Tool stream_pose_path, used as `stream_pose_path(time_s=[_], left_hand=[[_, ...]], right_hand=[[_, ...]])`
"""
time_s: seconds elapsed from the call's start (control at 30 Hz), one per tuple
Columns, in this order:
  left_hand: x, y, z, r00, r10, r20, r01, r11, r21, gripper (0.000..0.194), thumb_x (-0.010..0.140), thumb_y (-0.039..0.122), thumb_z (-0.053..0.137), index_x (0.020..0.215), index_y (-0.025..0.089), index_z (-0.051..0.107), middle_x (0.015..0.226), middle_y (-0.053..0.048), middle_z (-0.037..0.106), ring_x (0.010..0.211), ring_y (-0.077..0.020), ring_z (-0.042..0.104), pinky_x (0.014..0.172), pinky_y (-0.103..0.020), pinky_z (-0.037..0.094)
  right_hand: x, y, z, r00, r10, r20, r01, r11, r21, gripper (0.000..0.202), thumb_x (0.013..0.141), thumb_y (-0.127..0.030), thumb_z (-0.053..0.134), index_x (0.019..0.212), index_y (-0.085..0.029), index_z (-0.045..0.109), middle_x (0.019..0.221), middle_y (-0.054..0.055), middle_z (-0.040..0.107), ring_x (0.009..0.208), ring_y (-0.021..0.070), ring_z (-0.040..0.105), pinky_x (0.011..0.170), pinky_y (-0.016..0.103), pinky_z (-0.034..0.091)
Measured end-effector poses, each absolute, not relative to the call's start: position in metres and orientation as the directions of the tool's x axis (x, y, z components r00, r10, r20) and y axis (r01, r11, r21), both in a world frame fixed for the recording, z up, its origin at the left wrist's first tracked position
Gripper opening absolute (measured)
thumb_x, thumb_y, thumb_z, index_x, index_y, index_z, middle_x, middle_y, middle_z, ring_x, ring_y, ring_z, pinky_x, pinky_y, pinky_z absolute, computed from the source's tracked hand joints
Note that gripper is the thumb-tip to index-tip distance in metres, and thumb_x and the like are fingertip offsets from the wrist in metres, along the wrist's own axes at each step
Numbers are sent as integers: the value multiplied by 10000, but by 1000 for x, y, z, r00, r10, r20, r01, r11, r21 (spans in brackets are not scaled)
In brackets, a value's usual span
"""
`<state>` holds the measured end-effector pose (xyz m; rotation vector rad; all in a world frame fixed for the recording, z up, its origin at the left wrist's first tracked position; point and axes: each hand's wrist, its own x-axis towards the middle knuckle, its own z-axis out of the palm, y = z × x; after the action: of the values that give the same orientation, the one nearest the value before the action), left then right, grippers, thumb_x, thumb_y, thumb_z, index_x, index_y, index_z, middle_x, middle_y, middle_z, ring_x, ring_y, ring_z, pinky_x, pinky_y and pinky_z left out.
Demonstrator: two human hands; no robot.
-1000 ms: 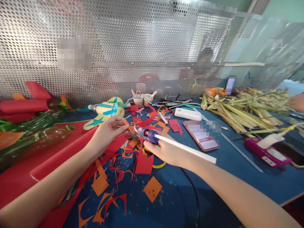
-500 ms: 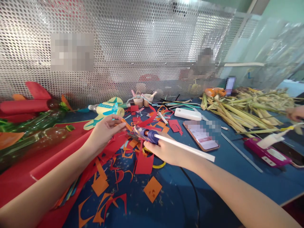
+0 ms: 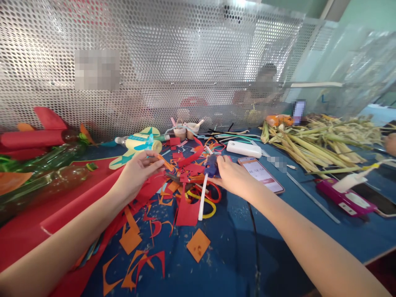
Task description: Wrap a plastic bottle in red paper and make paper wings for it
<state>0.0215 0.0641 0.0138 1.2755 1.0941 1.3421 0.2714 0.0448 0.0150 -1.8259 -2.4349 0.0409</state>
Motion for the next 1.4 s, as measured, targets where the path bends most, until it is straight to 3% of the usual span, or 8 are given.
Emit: stream_pose_path(time_s=[0.27,0.47,0.6,0.63,0.73,0.83,1.1,1.4], left_hand=[[24,52,5,-3,999,35,-140,-35,990,246,621,226,766,764,170,574,679,37,664,657,-107,669,726,-243,554],[20,18,-3,21,1000,-3,-169,7,986,260,631,274,782,751,186,568,683,51,646,683,-103,662,700,-208,550],[22,-4,-1,39,999,1,-186,7,983,238,665,280,772,772,204,573,682,54,641,666,-98,647,648,-182,544],[23,-8,0,38,999,6,-191,2,981,231,669,278,772,770,207,576,678,56,635,662,-96,641,641,-178,543],[25,-18,3,28,999,20,-189,-14,982,212,671,276,772,760,214,590,688,50,633,654,-102,627,630,-184,547],[27,-25,4,32,998,50,-182,-43,982,175,685,263,760,752,223,603,709,37,642,667,-119,632,634,-203,554],[27,-33,0,86,995,56,-251,-33,967,125,719,222,739,742,245,618,704,57,650,670,-96,636,623,-155,537],[23,-31,6,109,994,13,-227,12,974,123,673,197,776,754,237,691,708,41,695,653,-100,655,634,-155,544]], right_hand=[[291,61,-3,-326,945,-38,940,319,-122,330,832,-495,524,967,-197,480,1036,118,565,876,277,638,700,349,470],[298,62,9,-379,923,-65,917,365,-157,327,733,-527,611,749,-205,557,816,75,630,741,261,628,643,355,483],[274,39,26,-315,944,96,929,328,-170,319,842,-452,520,952,-160,585,1016,159,634,927,304,620,755,417,475],[264,31,29,-303,934,190,893,348,-285,297,862,-435,506,950,-162,585,987,140,651,906,277,632,767,402,480],[236,8,31,-498,849,179,558,471,-683,292,869,-448,542,1009,-195,583,990,64,685,892,183,653,774,304,509],[220,-8,25,-524,827,204,414,456,-788,382,793,-434,663,1084,-206,570,984,39,695,860,159,658,755,277,525],[212,-20,20,-452,821,350,393,535,-748,68,777,-215,673,790,-209,606,756,-22,695,651,118,641,663,235,535],[215,-20,24,-428,764,483,423,641,-640,65,836,-210,599,776,-202,624,715,-14,692,605,105,640,592,192,521]])
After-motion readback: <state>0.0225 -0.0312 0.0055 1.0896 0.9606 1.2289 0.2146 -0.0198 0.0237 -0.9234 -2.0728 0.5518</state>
